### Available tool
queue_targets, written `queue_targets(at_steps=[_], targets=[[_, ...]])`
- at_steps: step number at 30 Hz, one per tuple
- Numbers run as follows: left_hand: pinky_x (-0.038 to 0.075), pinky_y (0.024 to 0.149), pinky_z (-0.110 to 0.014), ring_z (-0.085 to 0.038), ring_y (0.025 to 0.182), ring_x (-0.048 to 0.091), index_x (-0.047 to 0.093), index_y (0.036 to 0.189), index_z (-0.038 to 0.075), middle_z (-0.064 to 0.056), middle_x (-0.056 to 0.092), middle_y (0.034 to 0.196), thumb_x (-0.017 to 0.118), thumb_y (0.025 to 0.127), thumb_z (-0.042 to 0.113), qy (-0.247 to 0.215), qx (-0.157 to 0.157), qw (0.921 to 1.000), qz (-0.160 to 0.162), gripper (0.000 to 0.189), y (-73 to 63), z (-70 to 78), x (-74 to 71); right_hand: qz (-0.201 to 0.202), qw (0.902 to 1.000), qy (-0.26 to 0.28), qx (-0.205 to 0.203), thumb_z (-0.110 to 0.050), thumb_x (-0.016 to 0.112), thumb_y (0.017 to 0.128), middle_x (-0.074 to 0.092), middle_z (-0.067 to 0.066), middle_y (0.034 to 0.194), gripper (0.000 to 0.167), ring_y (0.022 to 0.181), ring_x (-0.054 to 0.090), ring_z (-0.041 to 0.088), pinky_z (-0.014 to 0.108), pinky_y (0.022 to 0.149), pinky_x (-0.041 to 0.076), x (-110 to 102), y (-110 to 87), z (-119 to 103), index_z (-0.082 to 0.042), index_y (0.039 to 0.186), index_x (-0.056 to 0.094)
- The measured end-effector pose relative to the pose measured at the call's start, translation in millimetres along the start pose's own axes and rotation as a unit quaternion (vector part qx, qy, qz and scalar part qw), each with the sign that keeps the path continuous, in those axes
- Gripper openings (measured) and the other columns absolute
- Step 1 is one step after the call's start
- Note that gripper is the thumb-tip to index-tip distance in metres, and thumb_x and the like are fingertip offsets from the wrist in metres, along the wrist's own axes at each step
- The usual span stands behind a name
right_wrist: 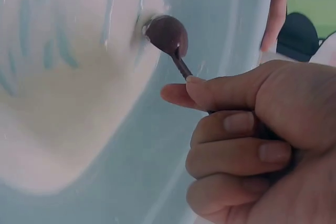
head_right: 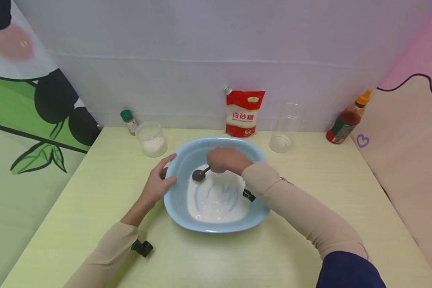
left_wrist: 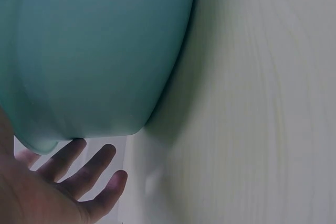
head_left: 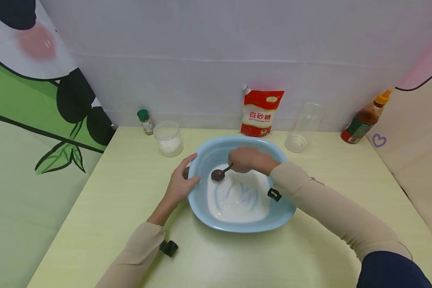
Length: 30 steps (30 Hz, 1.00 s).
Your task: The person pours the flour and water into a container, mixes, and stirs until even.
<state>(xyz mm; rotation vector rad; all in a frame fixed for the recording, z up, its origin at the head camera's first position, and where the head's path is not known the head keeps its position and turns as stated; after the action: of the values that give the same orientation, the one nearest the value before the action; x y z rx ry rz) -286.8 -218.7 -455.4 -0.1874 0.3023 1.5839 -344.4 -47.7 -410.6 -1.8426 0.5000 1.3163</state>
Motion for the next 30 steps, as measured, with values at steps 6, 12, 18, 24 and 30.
queue_targets(at_steps=[6, 12, 18, 24, 30], targets=[[0.059, 0.085, -0.048, -0.043, 0.117, 0.063, 0.045, 0.15, 0.016, -0.031, 0.06, 0.134, 0.058, 0.08, -0.002, 0.0, -0.005, 1.0, 0.002, 0.074, -0.4, -0.9, 0.1, -0.037, 0.9983, 0.016, -0.043, -0.017, 0.063, 0.095, 0.069, -0.003, 0.085, 0.018, 0.078, 0.056, 0.016, 0.027, 0.066, 0.046, 16.5, -22.8, -23.0, -0.015, 0.105, 0.078], [0.059, 0.083, -0.044, -0.042, 0.115, 0.064, 0.046, 0.15, 0.016, -0.031, 0.06, 0.133, 0.058, 0.08, -0.002, -0.001, -0.005, 1.0, 0.003, 0.073, -0.3, -1.2, -0.8, -0.056, 0.9974, 0.021, -0.04, -0.015, 0.066, 0.094, 0.071, -0.003, 0.088, 0.017, 0.079, 0.057, 0.016, 0.027, 0.068, 0.049, 24.0, -44.9, -21.0, -0.013, 0.104, 0.078], [0.058, 0.085, -0.044, -0.042, 0.117, 0.063, 0.045, 0.15, 0.016, -0.031, 0.059, 0.134, 0.057, 0.081, -0.001, 0.004, -0.01, 0.9999, 0.004, 0.073, 0.3, -3.0, -2.6, -0.044, 0.9986, -0.005, -0.029, -0.012, 0.067, 0.092, 0.07, -0.003, 0.083, 0.013, 0.077, 0.056, 0.016, 0.025, 0.064, 0.047, 21.6, -57.4, -7.6, -0.012, 0.098, 0.078], [0.059, 0.084, -0.044, -0.041, 0.116, 0.063, 0.045, 0.151, 0.016, -0.03, 0.06, 0.134, 0.057, 0.081, -0.001, 0.006, -0.012, 0.9999, 0.002, 0.072, 0.1, -3.6, -1.6, -0.011, 0.9996, -0.023, 0.01, -0.012, 0.069, 0.091, 0.07, -0.001, 0.084, 0.013, 0.076, 0.056, 0.018, 0.026, 0.062, 0.047, 16.7, -63.7, 8.4, -0.012, 0.101, 0.077], [0.058, 0.085, -0.047, -0.041, 0.117, 0.063, 0.044, 0.151, 0.017, -0.03, 0.059, 0.135, 0.057, 0.081, 0.0, 0.007, -0.011, 0.9999, 0.001, 0.073, 0.5, -2.0, -0.1, 0.031, 0.9985, -0.036, 0.027, -0.013, 0.069, 0.09, 0.071, 0.001, 0.088, 0.017, 0.075, 0.057, 0.019, 0.026, 0.06, 0.048, 11.1, -67.9, 19.1, -0.012, 0.105, 0.076]])
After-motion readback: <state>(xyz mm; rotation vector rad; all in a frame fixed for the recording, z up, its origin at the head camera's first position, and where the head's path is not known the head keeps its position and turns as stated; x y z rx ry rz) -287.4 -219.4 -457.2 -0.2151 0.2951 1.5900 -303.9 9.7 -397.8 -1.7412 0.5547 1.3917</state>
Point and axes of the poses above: each hand's wrist, its own y-axis towards the middle knuckle, its own x-axis out of the palm, z = x × y, the point moved 8 cm from there along y, towards the middle knuckle
